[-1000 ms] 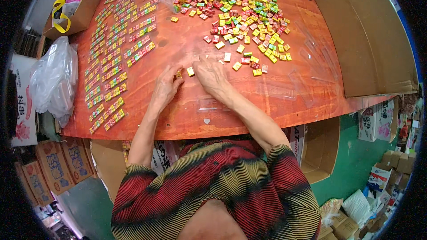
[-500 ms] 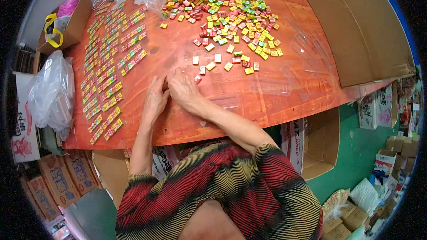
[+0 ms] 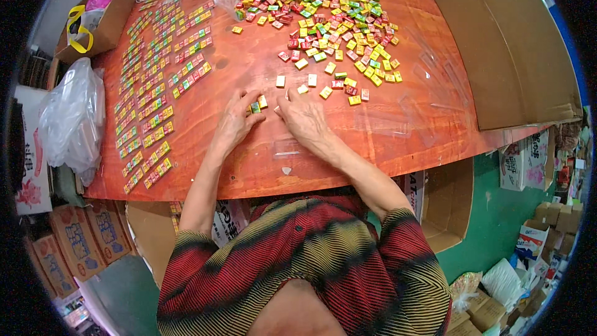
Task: Sorting and arranging small colorful rectangular packets into rows on a wooden table.
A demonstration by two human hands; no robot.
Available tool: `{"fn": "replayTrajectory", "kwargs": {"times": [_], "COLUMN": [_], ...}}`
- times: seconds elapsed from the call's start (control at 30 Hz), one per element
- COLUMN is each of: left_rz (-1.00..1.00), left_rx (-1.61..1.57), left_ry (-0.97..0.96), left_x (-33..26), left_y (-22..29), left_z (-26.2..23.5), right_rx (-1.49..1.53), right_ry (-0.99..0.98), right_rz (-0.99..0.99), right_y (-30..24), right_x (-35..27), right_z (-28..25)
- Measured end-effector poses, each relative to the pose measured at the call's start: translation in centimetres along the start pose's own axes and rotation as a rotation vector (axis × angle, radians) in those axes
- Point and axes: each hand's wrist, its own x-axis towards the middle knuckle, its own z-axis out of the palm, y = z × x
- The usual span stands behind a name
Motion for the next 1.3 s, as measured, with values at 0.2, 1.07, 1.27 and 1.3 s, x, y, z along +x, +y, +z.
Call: {"fn": "replayTrajectory", "kwargs": {"times": [0.2,1.07,1.27,1.3], "left_rz": [0.014,0.146,0.161,0.163], "left_rx": [0.050,0.189,0.193,0.193], "left_ry": [0.005,-0.012,-0.043,-0.044], "left_x": [0.4,0.3,0.8,0.9], "left_y": [0.0,3.3,3.5,3.6], "left_z": [0.6,3.0,3.9,4.0], "right_rx": [-0.023,0.135,-0.064,-0.106], "right_ry": [0.122,0.038,0.157,0.117], "right_rz": [-0.042,0.018,0.014,0.035], "right_y": [-0.2,2.1,3.7,3.8], "right_x": [-0.5,-2.7,-0.9,-0.9], "right_z": [1.9,-2.0,-1.8,-1.6]}}
